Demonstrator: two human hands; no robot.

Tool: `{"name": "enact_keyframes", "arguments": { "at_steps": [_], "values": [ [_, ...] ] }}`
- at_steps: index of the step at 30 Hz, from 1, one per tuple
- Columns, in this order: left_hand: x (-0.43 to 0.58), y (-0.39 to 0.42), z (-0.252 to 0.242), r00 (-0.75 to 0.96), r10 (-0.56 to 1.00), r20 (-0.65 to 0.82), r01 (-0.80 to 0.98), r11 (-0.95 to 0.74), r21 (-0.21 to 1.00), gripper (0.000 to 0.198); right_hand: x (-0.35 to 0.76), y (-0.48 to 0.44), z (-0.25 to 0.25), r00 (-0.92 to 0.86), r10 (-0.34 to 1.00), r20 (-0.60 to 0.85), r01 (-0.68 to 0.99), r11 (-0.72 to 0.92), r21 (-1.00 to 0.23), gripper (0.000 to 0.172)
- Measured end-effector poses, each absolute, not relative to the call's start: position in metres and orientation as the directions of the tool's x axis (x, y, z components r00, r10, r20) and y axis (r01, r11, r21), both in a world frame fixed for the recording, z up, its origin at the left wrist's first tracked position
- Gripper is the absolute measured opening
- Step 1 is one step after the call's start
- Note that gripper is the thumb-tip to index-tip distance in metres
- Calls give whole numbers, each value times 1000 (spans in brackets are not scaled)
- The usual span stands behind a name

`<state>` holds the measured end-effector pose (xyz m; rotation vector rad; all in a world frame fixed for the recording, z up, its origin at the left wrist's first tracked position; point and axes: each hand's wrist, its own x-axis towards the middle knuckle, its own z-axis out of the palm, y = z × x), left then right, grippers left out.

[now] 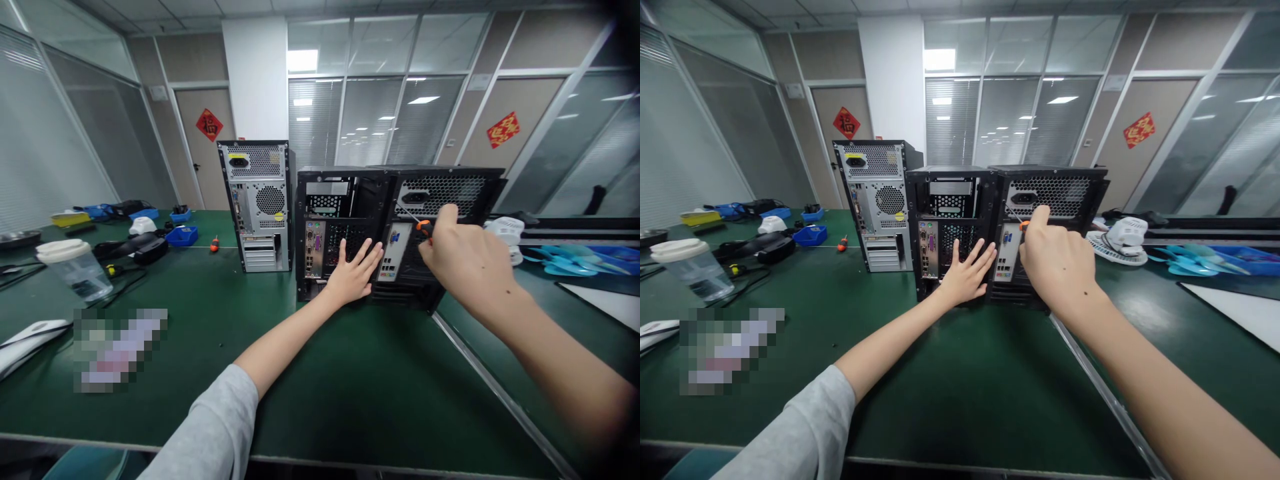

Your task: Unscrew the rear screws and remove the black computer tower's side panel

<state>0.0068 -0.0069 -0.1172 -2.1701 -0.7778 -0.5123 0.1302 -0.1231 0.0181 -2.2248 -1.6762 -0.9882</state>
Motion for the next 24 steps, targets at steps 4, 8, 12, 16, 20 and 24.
{"name": "enact_keyframes", "arguments": {
  "at_steps": [4, 8, 12, 16, 20, 24],
  "values": [
    [7, -7, -117, 731, 371, 573, 674, -523, -521, 76, 131, -126, 19, 123, 783, 609, 887, -362, 287, 26],
    [7, -6, -118, 728, 362, 582, 676, -521, -522, 78, 133, -127, 20, 91, 771, 630, 868, -372, 329, 23],
    [7, -6, -118, 729, 376, 572, 678, -517, -523, 80, 135, -129, 19, -23, 705, 709, 851, -358, 384, 24],
    [8, -7, -117, 729, 370, 576, 676, -520, -522, 81, 136, -129, 19, -110, 641, 760, 858, -324, 398, 29],
    [7, -7, -118, 728, 374, 574, 677, -520, -520, 79, 136, -129, 21, -159, 574, 804, 868, -307, 391, 37],
    [7, -7, -118, 728, 369, 578, 676, -525, -517, 80, 135, -130, 24, -180, 573, 799, 852, -316, 418, 40]
  ]
}}
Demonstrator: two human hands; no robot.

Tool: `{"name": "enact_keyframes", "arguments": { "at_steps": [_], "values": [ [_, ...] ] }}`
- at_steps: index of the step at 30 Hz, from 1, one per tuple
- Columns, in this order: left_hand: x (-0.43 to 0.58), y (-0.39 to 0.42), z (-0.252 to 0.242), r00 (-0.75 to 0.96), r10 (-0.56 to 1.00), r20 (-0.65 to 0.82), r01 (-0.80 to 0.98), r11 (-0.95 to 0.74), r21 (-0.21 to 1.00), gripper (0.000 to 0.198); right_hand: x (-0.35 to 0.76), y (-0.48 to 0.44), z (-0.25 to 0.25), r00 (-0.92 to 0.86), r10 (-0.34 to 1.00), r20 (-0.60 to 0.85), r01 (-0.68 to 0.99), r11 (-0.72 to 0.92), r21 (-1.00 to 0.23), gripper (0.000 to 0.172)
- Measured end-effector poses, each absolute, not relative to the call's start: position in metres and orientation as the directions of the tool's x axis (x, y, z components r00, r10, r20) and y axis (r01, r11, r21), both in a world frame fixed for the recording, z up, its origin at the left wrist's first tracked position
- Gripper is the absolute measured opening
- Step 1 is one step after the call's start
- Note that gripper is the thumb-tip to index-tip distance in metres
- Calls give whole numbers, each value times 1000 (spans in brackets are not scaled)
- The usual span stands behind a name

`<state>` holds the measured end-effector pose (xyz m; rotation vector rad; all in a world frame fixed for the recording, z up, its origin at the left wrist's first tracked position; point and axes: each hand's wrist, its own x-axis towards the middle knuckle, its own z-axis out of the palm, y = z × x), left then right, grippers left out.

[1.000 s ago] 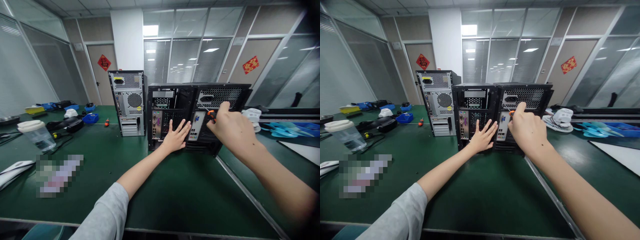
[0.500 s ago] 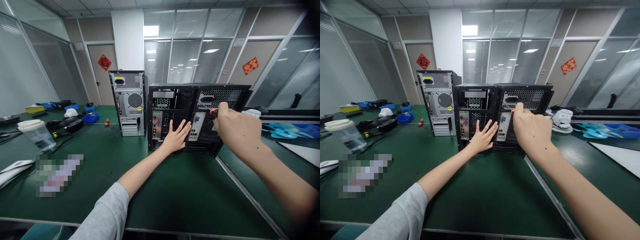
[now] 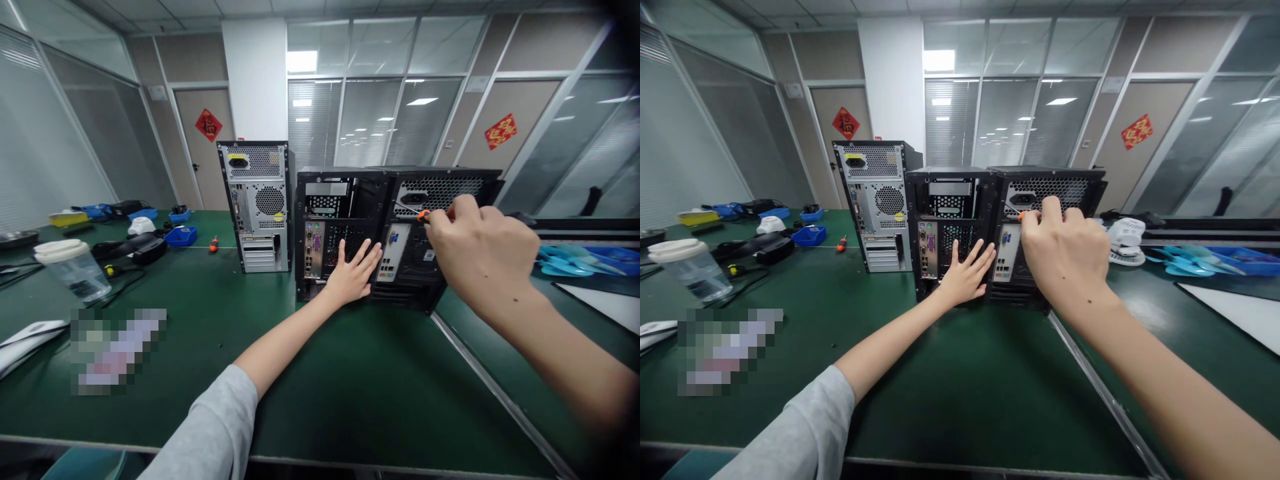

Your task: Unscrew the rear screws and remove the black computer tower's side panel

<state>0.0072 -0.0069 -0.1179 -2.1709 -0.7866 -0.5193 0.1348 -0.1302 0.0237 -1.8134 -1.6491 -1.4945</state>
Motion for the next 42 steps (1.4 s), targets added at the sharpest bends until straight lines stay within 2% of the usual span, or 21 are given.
{"name": "enact_keyframes", "arguments": {
  "at_steps": [15, 25, 37, 42],
  "values": [
    [7, -5, -120, 727, 345, 593, 673, -526, -520, 81, 133, -130, 22, -137, 641, 755, 814, -362, 455, 31],
    [7, -6, -119, 727, 354, 589, 676, -518, -524, 81, 135, -127, 20, -153, 639, 754, 809, -357, 467, 38],
    [7, -5, -119, 729, 353, 587, 675, -517, -527, 81, 135, -129, 21, -129, 667, 734, 815, -351, 462, 23],
    [7, -6, -119, 728, 355, 586, 675, -520, -523, 82, 137, -127, 20, -153, 642, 751, 817, -345, 462, 29]
  ]
}}
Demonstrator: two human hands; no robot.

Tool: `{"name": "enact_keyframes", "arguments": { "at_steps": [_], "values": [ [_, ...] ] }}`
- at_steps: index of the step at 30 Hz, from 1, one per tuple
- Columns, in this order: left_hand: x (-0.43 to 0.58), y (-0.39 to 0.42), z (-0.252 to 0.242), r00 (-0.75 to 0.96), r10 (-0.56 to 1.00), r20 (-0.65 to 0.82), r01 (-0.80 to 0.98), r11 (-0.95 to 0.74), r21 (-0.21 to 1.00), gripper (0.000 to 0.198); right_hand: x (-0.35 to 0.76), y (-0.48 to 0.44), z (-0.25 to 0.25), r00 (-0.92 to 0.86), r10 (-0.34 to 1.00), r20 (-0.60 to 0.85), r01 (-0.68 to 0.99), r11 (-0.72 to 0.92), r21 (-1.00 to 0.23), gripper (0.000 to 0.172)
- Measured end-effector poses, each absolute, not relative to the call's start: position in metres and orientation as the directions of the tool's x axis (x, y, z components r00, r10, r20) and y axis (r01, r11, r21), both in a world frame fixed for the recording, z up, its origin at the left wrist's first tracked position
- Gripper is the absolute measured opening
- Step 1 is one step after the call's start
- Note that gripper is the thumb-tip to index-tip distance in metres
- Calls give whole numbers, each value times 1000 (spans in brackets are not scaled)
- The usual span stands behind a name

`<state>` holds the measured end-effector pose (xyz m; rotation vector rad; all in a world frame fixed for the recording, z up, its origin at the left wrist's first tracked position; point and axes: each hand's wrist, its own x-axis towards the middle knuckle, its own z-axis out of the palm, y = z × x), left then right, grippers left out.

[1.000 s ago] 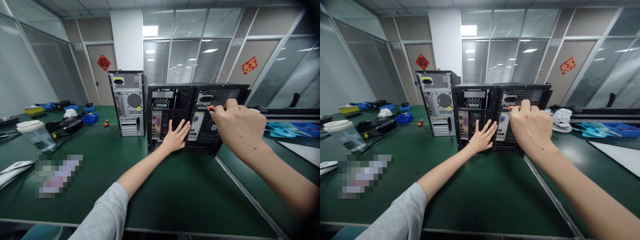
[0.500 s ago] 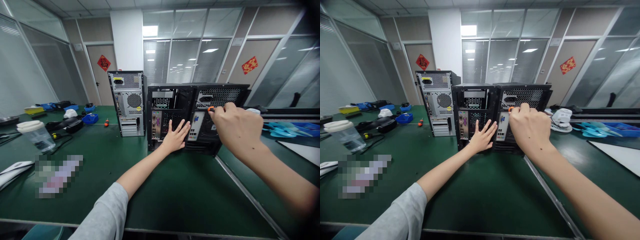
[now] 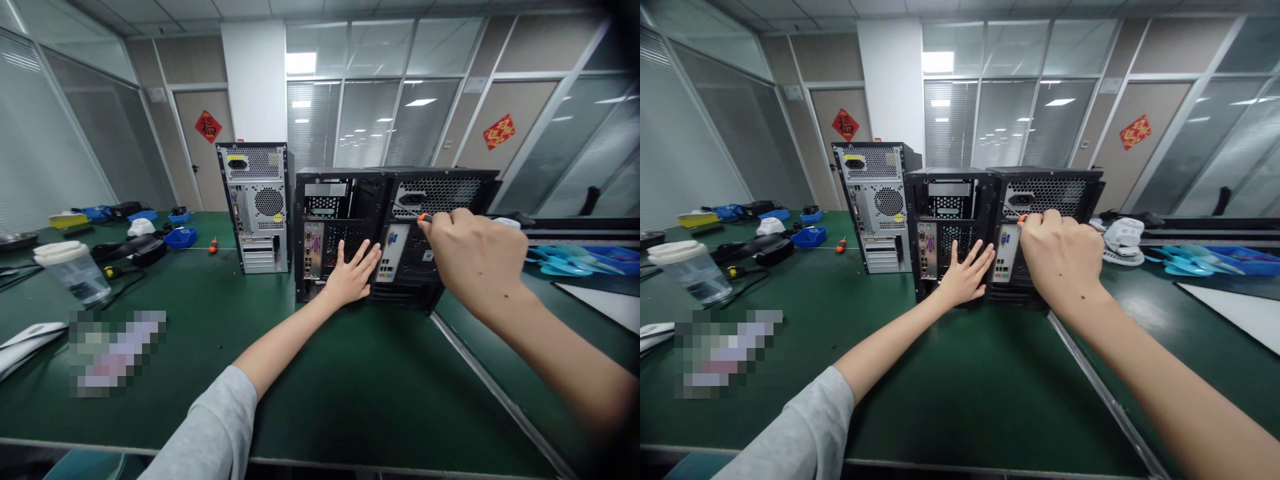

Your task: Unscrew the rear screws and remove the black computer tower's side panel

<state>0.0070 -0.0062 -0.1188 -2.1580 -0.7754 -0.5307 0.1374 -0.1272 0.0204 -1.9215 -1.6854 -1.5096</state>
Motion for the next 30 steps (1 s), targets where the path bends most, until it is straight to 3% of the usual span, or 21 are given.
{"name": "enact_keyframes", "arguments": {
  "at_steps": [11, 23, 30],
  "values": [
    [7, -5, -119, 729, 350, 589, 673, -525, -520, 81, 140, -124, 20, -151, 629, 763, 834, -333, 440, 43],
    [7, -6, -118, 726, 364, 583, 679, -514, -525, 79, 135, -124, 21, -64, 651, 756, 865, -341, 367, 44],
    [7, -8, -117, 729, 364, 579, 674, -527, -517, 81, 135, -125, 21, -60, 698, 714, 867, -319, 384, 25]
  ]
}}
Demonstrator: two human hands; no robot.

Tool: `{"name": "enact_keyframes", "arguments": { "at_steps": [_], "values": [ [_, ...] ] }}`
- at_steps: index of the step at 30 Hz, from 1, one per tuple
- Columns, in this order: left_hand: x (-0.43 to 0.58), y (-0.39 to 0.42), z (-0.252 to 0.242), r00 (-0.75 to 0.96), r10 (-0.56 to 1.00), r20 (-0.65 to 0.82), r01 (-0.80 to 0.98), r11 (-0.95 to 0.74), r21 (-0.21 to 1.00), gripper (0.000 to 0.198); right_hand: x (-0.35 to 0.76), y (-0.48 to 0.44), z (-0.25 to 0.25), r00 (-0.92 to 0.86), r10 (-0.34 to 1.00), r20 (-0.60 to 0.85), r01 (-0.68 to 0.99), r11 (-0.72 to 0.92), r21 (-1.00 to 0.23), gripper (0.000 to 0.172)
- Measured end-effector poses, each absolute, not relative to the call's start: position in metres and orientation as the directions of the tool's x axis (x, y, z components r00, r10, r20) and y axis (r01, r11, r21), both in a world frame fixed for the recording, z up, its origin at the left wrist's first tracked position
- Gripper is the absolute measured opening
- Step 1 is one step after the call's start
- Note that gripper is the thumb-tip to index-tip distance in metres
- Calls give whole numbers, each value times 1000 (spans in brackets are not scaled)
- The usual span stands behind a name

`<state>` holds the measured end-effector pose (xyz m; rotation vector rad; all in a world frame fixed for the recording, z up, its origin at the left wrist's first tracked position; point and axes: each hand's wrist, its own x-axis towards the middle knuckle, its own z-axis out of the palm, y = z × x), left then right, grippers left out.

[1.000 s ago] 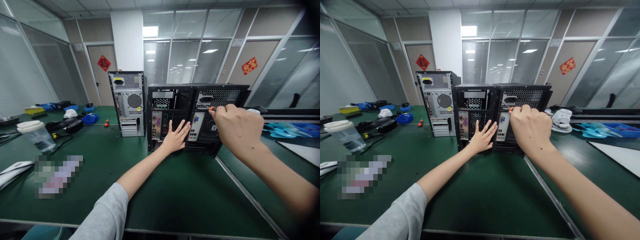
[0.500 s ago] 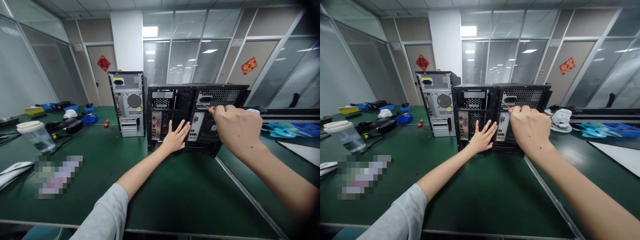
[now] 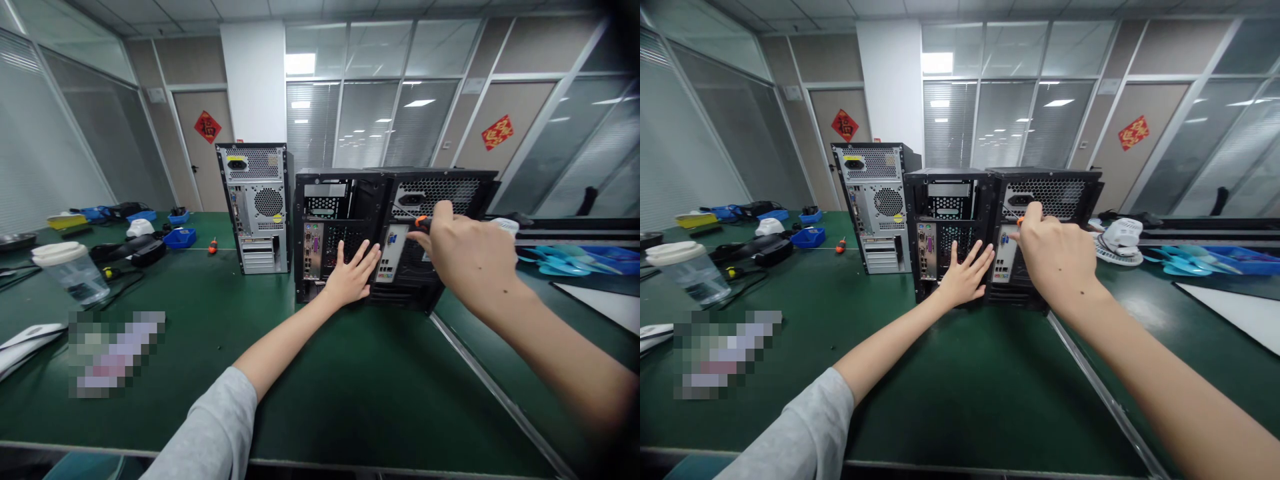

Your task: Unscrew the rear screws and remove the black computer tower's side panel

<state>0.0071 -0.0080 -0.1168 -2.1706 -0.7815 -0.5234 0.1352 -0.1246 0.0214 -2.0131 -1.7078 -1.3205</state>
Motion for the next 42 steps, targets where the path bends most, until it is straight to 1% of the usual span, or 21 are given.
{"name": "enact_keyframes", "arguments": {
  "at_steps": [3, 5, 13, 20, 24, 30, 36, 42],
  "values": [
    [7, -8, -116, 730, 376, 570, 675, -528, -516, 79, 135, -125, 20, -75, 706, 704, 857, -316, 408, 15],
    [7, -8, -116, 729, 385, 566, 677, -524, -516, 77, 136, -125, 19, -84, 707, 702, 849, -318, 422, 13],
    [7, -6, -118, 728, 355, 587, 674, -530, -515, 81, 136, -124, 20, -54, 756, 652, 866, -290, 408, 13],
    [7, -7, -117, 730, 363, 579, 673, -527, -519, 78, 136, -125, 20, -44, 778, 627, 872, -276, 404, 13],
    [8, -8, -117, 729, 377, 571, 676, -524, -518, 77, 137, -126, 21, -24, 789, 614, 874, -281, 396, 14],
    [7, -7, -117, 732, 362, 577, 672, -528, -520, 79, 136, -127, 23, 7, 802, 597, 876, -293, 383, 15],
    [7, -7, -118, 730, 361, 581, 673, -527, -518, 79, 138, -126, 21, -3, 793, 610, 874, -294, 387, 15],
    [7, -7, -117, 728, 368, 578, 676, -525, -517, 80, 143, -122, 16, -69, 741, 668, 872, -281, 401, 18]
  ]
}}
